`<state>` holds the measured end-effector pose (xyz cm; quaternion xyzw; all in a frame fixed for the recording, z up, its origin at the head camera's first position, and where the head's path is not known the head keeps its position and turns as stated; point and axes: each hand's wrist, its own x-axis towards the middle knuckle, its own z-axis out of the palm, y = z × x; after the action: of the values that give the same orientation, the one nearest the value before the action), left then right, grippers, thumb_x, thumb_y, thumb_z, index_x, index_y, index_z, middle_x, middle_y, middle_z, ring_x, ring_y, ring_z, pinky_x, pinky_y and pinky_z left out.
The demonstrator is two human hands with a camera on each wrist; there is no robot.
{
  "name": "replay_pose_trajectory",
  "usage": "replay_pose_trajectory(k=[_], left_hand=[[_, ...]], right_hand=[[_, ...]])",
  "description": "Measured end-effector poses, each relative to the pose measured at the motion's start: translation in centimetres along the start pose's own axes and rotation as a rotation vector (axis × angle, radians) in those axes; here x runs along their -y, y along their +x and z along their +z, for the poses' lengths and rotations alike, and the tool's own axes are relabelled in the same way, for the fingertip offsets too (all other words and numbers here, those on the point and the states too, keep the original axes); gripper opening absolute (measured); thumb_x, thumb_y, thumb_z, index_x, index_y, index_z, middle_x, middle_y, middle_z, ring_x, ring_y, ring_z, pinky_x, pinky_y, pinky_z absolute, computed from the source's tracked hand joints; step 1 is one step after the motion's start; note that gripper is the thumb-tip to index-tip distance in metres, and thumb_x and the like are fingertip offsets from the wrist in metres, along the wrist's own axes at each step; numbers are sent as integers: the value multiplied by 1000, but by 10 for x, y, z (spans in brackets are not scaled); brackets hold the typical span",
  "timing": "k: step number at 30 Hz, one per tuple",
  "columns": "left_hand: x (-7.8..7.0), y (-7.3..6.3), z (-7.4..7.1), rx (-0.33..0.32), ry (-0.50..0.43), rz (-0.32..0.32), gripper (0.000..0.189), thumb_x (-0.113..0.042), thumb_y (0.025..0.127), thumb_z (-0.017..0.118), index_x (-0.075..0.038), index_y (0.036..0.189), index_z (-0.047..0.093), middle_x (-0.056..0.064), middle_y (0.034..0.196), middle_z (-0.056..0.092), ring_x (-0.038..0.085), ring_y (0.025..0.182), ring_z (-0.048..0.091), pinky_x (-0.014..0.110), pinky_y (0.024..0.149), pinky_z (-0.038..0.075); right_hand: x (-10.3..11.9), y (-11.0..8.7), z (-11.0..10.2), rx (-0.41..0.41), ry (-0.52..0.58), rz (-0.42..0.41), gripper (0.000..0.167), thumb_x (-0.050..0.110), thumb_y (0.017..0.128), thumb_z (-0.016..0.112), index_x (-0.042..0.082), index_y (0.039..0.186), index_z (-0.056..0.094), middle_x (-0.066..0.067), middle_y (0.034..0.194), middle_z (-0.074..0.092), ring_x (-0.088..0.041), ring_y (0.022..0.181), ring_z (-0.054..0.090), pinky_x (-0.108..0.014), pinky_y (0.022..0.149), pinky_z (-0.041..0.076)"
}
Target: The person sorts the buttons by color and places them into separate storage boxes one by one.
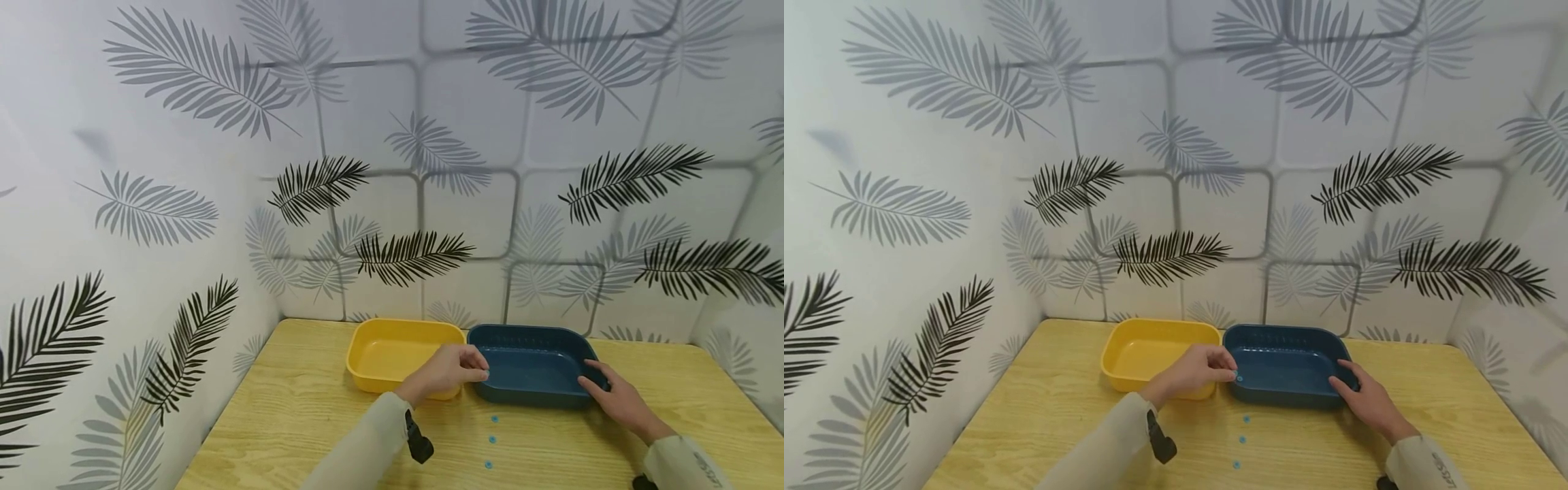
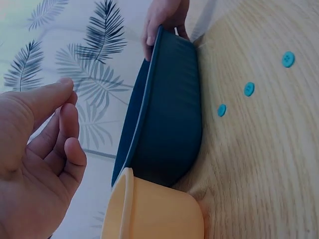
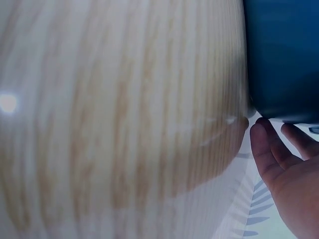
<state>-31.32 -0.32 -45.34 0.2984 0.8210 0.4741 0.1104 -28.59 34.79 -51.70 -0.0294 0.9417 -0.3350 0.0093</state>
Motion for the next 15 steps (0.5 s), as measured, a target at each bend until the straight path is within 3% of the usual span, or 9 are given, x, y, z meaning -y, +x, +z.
replay_pose_trajectory(k=[10, 15], left_hand=[[12, 10, -9, -143, -54, -78, 6, -19, 91, 65, -15, 94, 69, -7, 82, 61, 25, 81, 59, 25, 63, 49], [14, 12, -13, -192, -78, -101, 10, -18, 91, 65, -11, 96, 70, -6, 84, 63, 16, 76, 58, 32, 65, 52]], right_hand=[[0, 0, -1, 21, -2, 16, 76, 51, 97, 43, -5, 145, 25, -42, 142, 18, -60, 120, 32, -66, 88, 35], [1, 0, -1, 30, 3, 23, 77, 52, 97, 43, -5, 145, 24, -42, 142, 18, -60, 121, 30, -67, 89, 34]])
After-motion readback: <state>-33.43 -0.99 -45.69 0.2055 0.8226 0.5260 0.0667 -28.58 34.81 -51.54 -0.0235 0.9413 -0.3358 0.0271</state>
